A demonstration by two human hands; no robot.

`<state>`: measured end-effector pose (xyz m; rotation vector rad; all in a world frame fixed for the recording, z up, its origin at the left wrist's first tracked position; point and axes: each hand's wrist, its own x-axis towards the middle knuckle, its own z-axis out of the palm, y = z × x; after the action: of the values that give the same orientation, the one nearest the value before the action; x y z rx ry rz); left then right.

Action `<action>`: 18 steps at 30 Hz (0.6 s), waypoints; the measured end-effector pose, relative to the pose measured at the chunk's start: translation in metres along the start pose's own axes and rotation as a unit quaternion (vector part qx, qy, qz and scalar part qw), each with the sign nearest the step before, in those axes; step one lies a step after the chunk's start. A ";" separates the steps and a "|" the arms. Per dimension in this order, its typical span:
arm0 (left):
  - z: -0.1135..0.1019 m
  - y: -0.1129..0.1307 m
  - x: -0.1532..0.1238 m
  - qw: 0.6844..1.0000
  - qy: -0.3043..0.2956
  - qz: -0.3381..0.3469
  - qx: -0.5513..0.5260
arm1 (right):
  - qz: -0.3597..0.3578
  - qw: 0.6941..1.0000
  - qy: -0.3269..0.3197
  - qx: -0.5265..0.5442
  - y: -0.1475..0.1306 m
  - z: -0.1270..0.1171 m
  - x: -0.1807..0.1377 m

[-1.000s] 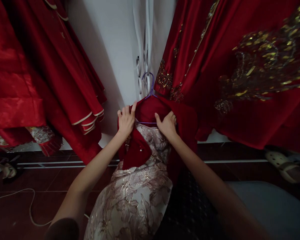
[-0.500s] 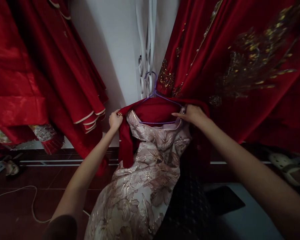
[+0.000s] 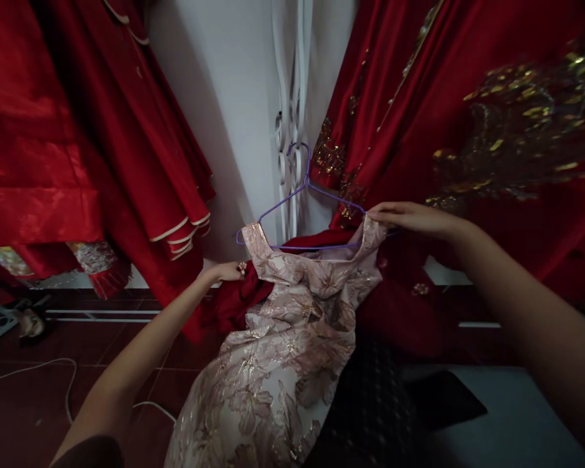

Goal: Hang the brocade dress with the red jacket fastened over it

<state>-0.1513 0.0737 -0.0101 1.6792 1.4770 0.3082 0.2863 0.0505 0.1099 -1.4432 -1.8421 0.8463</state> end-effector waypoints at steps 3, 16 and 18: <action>-0.012 0.006 0.002 0.999 -0.020 -0.012 0.047 | -0.041 0.997 0.067 -0.026 0.009 0.007 0.004; -0.046 0.076 0.021 0.918 0.191 0.317 0.142 | -0.090 0.976 0.198 -0.021 0.017 0.023 0.007; -0.047 0.067 0.018 0.914 0.227 0.313 0.122 | -0.081 0.963 0.258 -0.006 0.023 0.023 0.002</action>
<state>-0.1318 0.1141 0.0611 2.3861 1.2803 0.9469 0.2803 0.0545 0.0783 -1.3389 -1.5360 0.3332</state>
